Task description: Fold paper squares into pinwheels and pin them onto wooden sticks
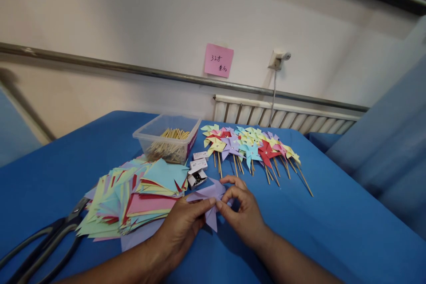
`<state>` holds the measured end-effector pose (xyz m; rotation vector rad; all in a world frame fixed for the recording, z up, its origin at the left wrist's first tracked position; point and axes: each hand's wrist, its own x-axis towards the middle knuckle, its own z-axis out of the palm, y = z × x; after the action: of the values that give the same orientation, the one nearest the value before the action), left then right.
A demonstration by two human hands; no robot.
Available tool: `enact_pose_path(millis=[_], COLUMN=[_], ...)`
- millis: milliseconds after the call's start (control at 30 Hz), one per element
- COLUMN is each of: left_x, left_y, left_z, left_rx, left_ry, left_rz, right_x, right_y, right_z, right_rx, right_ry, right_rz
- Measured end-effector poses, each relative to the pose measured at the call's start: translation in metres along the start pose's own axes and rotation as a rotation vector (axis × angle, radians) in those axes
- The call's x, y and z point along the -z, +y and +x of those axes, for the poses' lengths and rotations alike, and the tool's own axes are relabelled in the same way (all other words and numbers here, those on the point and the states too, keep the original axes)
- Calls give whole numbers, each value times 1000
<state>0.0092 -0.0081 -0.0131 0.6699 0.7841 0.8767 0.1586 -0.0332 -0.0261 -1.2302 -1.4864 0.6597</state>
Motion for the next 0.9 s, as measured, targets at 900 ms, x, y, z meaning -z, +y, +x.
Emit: enact_pose_path(millis=[900], left_x=[4], left_y=[3], left_z=[-3], left_rx=[20], left_ry=[-91], left_rz=[421], right_x=[13], right_y=[10], right_z=[8], right_rx=[-392], right_ry=[-295], right_rz=[704])
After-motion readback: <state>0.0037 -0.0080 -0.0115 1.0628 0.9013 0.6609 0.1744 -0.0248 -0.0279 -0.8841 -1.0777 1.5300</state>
